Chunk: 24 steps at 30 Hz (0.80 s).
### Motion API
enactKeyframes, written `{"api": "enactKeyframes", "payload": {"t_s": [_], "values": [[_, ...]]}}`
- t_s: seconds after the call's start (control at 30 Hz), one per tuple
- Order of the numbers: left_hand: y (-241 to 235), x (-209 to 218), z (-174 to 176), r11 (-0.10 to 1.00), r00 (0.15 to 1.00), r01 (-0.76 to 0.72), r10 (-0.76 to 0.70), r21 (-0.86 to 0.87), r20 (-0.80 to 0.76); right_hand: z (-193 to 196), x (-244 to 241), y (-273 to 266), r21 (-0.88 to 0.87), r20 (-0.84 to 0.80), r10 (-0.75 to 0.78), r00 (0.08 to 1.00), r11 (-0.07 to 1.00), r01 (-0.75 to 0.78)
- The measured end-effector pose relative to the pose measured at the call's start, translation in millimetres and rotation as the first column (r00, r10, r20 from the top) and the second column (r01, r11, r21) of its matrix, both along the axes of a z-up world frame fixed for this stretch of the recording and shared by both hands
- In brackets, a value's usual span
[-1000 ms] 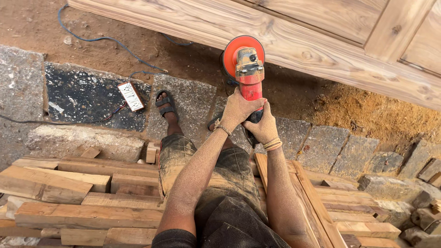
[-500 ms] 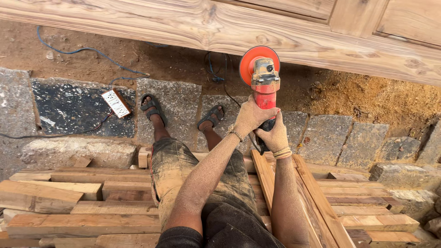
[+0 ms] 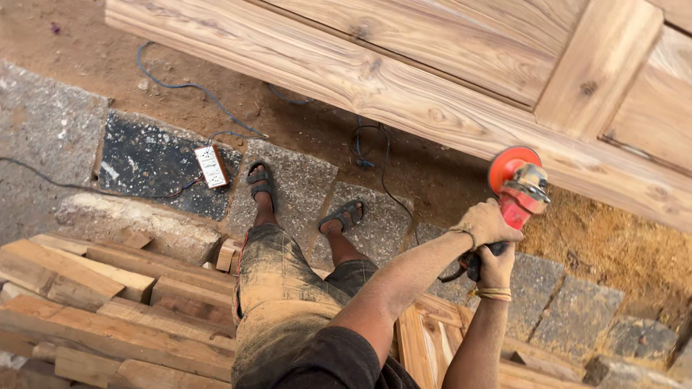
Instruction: The person uses a red orbital sander to smooth the surface of a large wooden door panel. The person moves the sander across the flat surfaces and along the raised edges of the panel's design.
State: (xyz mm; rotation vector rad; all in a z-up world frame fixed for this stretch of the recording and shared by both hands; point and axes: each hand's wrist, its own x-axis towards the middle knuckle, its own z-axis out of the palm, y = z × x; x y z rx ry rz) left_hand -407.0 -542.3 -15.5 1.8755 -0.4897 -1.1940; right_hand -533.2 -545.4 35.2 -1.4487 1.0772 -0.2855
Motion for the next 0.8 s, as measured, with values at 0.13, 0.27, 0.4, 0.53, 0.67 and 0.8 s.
{"api": "enactKeyframes", "payload": {"t_s": [0.13, 0.27, 0.4, 0.53, 0.67, 0.8], "values": [[19.4, 28.9, 1.9, 0.999, 0.999, 0.031, -0.032, 0.013, 0.02, -3.4, 24.9, 15.6, 0.094, -0.018, -0.016, 1.0, 0.995, 0.018], [99.3, 82.3, -2.3, 0.998, 0.999, 0.044, -0.044, 0.035, 0.02, -16.1, 66.8, 75.7, 0.032, 0.004, 0.075, 0.997, 0.997, -0.075], [193.3, 149.9, 15.0, 1.0, 0.995, -0.005, 0.002, 0.022, 0.096, -12.3, 149.9, 163.2, 0.099, -0.04, 0.129, 0.991, 0.987, -0.125], [297.6, 228.7, 23.9, 0.978, 0.987, -0.158, 0.154, 0.14, 0.039, -11.7, 221.8, 239.9, 0.042, -0.073, 0.292, 0.954, 0.956, -0.29], [396.6, 308.2, 38.5, 0.943, 0.958, -0.28, 0.286, 0.181, -0.007, -6.9, 304.6, 317.4, -0.004, -0.096, 0.469, 0.878, 0.882, -0.472], [483.6, 373.8, 32.9, 0.856, 0.868, -0.497, 0.488, 0.143, 0.093, -10.3, 394.9, 378.3, -0.059, -0.236, 0.638, 0.733, 0.743, -0.667]]}}
